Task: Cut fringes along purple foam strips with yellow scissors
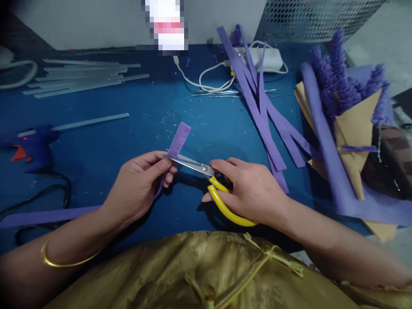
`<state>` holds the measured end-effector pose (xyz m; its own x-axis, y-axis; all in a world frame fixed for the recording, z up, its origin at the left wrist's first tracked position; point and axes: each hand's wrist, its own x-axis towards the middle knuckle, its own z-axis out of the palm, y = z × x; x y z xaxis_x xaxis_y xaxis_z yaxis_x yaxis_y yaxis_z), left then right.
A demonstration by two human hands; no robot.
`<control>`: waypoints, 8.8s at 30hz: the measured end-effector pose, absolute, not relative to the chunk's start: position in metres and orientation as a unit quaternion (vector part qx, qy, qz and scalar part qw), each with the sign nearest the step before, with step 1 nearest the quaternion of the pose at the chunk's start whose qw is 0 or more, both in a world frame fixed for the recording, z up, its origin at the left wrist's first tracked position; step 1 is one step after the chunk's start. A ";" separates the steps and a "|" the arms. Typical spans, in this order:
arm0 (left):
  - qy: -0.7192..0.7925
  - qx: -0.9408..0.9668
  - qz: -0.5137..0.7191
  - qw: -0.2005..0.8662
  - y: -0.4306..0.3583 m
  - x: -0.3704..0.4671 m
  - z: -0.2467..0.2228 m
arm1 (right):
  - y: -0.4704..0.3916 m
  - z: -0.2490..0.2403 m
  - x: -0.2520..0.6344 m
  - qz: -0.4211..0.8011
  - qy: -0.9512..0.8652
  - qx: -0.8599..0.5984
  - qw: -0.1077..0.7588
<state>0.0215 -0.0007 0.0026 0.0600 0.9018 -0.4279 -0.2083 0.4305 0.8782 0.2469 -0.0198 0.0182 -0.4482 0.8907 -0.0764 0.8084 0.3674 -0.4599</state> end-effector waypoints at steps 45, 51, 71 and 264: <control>0.567 0.324 0.383 0.653 0.001 0.020 0.002 | -0.017 0.022 0.246 0.305 -0.808 -0.495 0.095; 0.585 0.306 0.379 0.649 0.003 0.021 0.005 | -0.016 0.021 0.244 0.268 -0.821 -0.496 0.085; 0.574 0.308 0.357 0.669 0.004 0.022 0.012 | -0.015 0.026 0.245 0.280 -0.814 -0.500 0.098; 0.514 0.285 0.437 0.681 -0.001 0.020 0.006 | -0.018 0.028 0.249 0.384 -0.763 -0.509 0.107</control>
